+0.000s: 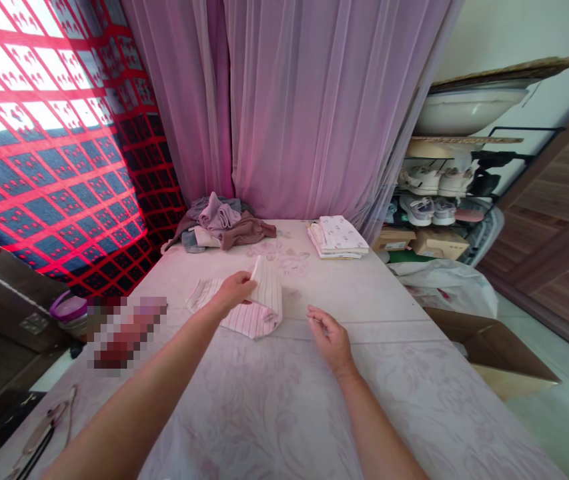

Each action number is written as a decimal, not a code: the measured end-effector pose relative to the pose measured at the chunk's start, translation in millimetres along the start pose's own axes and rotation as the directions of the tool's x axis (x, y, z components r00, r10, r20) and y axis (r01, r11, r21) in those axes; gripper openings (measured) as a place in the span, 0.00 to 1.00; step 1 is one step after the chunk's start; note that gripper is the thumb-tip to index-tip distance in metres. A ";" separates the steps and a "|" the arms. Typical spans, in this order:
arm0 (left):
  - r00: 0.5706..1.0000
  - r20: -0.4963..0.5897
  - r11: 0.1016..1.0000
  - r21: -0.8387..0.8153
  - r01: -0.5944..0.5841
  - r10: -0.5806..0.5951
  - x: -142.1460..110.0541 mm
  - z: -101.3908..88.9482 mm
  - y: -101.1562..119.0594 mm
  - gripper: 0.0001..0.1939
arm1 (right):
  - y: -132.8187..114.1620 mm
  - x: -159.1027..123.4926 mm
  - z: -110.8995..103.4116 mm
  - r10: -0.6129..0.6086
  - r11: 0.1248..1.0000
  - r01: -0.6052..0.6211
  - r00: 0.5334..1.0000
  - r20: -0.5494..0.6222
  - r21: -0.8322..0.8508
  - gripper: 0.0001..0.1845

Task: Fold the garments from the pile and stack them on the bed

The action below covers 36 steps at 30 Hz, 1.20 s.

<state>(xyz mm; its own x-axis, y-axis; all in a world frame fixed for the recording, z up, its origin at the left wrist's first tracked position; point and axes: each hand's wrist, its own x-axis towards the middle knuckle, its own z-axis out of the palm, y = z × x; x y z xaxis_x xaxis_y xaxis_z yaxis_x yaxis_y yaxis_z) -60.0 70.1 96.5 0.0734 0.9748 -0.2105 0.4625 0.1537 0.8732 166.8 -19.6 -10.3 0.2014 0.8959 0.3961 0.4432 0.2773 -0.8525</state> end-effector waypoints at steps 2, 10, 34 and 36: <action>0.999 -0.031 0.999 -0.041 0.036 -0.037 -0.1 -28.2 -7.2 0.09 | 6.2 -0.2 -0.8 0.045 0.999 -0.045 0.999 -0.002 0.004 0.17; 0.973 -0.158 0.984 -0.091 0.153 -0.166 -1.4 -96.5 -61.2 0.11 | 9.2 -1.4 0.8 0.110 0.993 -0.109 0.994 0.013 -0.049 0.20; 0.916 -0.352 0.709 0.696 0.119 0.192 -1.2 -97.1 -101.9 0.23 | 3.5 -2.4 7.0 0.017 0.963 0.003 0.997 0.072 -0.270 0.20; 0.900 -0.244 0.583 0.812 -0.013 0.361 0.1 -87.7 -96.7 0.20 | -7.6 0.8 18.9 -0.037 0.948 0.070 0.993 0.110 -0.310 0.19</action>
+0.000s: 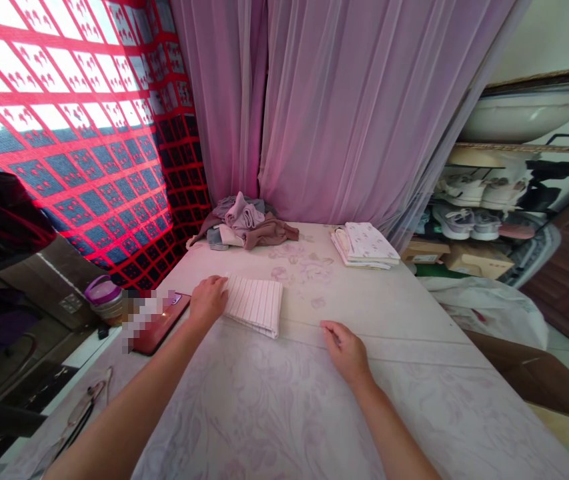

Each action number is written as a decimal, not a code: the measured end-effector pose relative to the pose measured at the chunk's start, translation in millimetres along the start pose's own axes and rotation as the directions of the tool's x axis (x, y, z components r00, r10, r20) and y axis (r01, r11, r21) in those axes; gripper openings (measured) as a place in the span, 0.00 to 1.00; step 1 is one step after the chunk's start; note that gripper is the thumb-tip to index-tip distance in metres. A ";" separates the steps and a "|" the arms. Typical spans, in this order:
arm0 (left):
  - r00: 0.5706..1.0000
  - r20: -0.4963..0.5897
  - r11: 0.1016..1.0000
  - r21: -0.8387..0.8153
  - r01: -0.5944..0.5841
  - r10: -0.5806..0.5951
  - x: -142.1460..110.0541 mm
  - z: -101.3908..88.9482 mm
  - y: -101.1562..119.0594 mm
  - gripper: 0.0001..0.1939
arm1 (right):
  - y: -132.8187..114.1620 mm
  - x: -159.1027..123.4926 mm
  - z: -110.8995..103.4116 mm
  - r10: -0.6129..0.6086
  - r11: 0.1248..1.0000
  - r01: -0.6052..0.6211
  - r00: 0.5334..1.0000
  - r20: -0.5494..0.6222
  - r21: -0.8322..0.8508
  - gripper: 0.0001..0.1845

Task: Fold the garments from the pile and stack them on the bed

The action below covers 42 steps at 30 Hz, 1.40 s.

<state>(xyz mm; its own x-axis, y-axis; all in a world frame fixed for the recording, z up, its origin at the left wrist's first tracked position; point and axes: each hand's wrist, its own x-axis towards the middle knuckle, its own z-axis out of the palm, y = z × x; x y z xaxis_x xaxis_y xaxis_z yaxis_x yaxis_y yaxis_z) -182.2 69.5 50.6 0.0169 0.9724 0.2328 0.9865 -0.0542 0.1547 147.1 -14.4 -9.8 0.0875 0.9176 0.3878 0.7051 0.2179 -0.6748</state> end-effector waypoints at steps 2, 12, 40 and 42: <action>0.987 0.018 0.987 0.010 -0.161 0.161 3.3 6.0 12.3 0.19 | -23.3 11.1 10.7 -0.106 0.993 0.107 0.994 0.038 -0.049 0.19; 0.969 0.190 0.987 -0.004 -0.162 0.160 3.8 44.2 32.1 0.25 | -110.8 73.2 90.5 -0.015 0.933 0.190 0.870 0.494 -0.306 0.29; 0.959 0.269 0.994 0.034 -0.104 0.091 13.0 40.2 24.3 0.36 | -84.3 78.5 100.2 0.136 0.913 0.091 0.851 0.507 -0.397 0.30; 0.955 0.284 0.996 -0.004 -0.087 0.084 14.1 38.3 24.2 0.35 | -83.9 71.9 90.0 0.134 0.915 0.053 0.895 0.425 -0.399 0.30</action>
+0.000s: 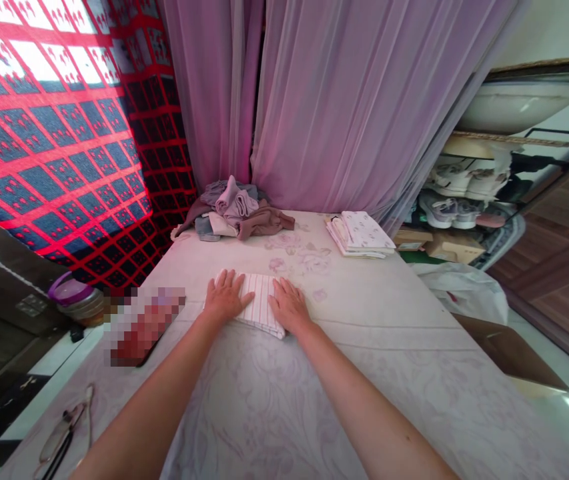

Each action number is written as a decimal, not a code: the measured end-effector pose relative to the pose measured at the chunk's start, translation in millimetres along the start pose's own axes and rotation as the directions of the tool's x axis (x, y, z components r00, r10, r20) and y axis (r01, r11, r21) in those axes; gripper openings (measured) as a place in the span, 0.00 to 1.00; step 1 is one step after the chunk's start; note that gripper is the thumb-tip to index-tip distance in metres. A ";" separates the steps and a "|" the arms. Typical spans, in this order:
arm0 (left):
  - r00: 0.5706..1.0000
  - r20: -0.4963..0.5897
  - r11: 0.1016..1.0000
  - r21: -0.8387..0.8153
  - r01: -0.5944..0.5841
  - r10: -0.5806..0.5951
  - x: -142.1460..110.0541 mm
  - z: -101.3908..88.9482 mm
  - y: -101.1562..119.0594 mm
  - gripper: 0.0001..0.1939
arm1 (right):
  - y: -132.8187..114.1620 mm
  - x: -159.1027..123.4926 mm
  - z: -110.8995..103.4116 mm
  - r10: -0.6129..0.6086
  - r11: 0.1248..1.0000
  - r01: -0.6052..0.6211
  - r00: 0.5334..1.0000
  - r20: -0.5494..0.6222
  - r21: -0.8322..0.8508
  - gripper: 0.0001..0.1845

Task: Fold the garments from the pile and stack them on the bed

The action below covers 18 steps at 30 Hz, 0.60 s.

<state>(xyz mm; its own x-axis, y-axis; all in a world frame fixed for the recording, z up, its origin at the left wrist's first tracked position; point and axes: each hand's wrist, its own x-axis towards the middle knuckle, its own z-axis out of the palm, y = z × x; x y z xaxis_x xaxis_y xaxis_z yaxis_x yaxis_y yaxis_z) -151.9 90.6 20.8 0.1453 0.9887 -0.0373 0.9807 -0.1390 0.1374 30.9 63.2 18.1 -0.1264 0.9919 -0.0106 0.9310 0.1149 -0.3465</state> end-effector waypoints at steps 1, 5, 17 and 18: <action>1.000 0.004 1.000 -0.026 -0.002 0.002 0.7 -1.3 -0.9 0.34 | 2.3 -5.2 -2.9 0.036 0.999 -0.035 0.999 -0.041 0.022 0.29; 0.998 -0.042 0.989 -0.142 0.040 -0.047 7.4 -11.8 -13.3 0.30 | 8.5 -18.8 -12.5 0.219 0.962 -0.218 0.976 0.009 0.165 0.25; 0.905 0.246 0.899 -0.187 0.396 -0.347 8.9 -53.0 -44.4 0.17 | 11.9 -8.7 -20.4 0.324 0.897 -0.358 0.931 0.166 0.258 0.21; 0.906 0.260 0.899 -0.203 0.389 -0.334 7.0 -52.4 -38.4 0.16 | 17.5 -9.4 -25.4 0.328 0.899 -0.356 0.933 0.148 0.255 0.22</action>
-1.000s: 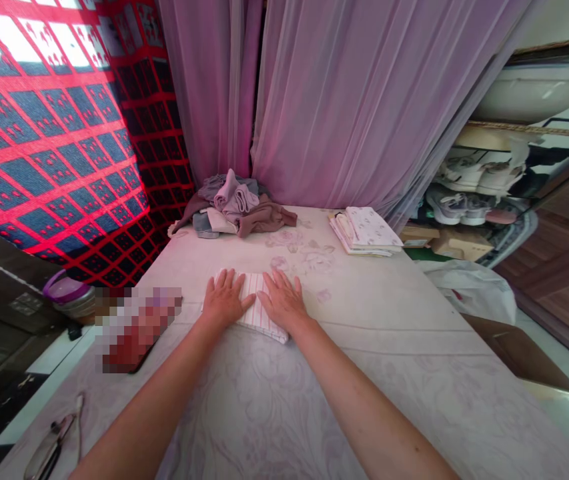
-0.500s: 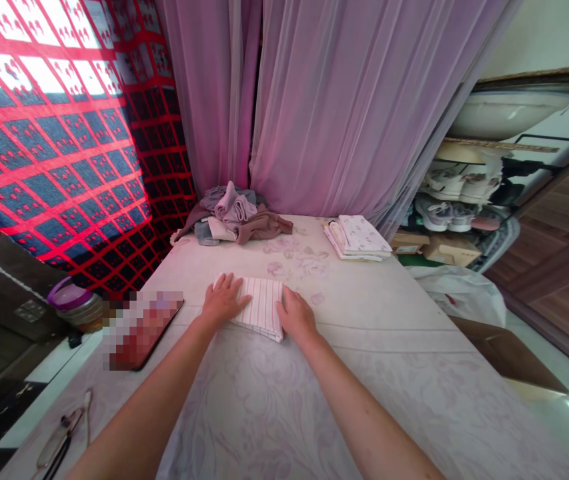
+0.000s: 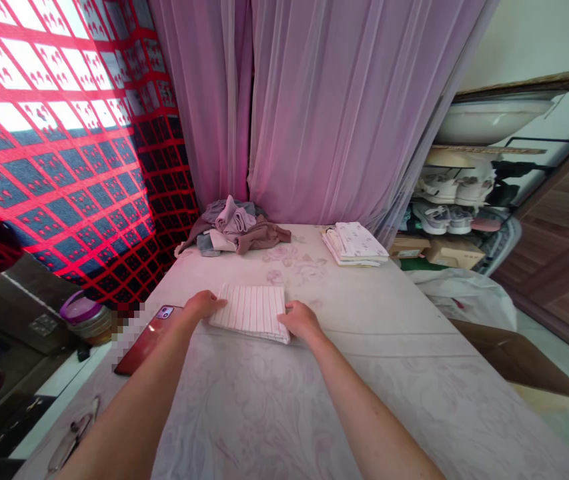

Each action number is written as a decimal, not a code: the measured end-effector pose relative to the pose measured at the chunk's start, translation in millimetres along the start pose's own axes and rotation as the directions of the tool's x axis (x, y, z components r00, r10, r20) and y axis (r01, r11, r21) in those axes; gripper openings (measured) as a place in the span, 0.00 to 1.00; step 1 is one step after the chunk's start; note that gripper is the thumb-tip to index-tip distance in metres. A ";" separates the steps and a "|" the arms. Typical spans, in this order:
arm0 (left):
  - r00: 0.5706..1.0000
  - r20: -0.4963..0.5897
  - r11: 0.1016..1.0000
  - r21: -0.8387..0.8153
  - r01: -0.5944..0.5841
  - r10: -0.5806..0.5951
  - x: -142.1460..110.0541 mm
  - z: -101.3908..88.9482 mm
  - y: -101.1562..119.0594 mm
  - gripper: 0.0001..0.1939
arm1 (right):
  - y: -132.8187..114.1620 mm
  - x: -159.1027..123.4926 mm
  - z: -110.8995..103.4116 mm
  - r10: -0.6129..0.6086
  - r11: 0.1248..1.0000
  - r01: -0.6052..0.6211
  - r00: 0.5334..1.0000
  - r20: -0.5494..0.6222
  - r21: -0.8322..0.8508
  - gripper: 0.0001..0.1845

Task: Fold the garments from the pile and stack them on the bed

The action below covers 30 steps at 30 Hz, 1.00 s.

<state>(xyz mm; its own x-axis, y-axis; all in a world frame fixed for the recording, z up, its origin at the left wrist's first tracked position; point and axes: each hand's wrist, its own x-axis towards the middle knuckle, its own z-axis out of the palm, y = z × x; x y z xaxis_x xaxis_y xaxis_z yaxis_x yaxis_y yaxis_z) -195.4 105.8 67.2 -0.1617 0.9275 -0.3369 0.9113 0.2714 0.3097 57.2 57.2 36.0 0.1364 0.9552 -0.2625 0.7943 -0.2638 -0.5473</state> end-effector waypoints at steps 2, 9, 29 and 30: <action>0.999 0.022 0.999 -0.033 -0.036 0.037 -8.7 10.1 13.0 0.16 | 13.8 -0.8 -17.1 -0.009 1.000 0.008 0.999 -0.046 -0.027 0.24; 0.975 0.018 0.971 -0.089 -0.221 0.224 -46.5 66.0 71.1 0.20 | 93.7 -24.6 -72.3 0.094 0.959 -0.098 0.995 -0.027 -0.268 0.25; 0.815 -0.140 0.826 0.149 -0.544 0.563 -41.6 114.4 79.1 0.33 | 68.0 -15.4 -20.6 -0.303 0.920 0.271 0.950 -0.075 -0.283 0.29; 0.817 -0.143 0.829 0.132 -0.543 0.558 -41.0 115.0 79.3 0.34 | 69.0 -16.1 -24.3 -0.286 0.934 0.245 0.949 -0.131 -0.261 0.28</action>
<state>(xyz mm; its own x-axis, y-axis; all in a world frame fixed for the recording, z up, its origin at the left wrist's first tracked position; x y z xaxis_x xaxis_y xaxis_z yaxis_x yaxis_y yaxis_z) -72.9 59.8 3.3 0.3225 0.9462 0.0249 0.8932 -0.3129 0.3229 124.1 26.9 21.8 -0.0196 0.9997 0.0117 0.9297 0.0225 -0.3676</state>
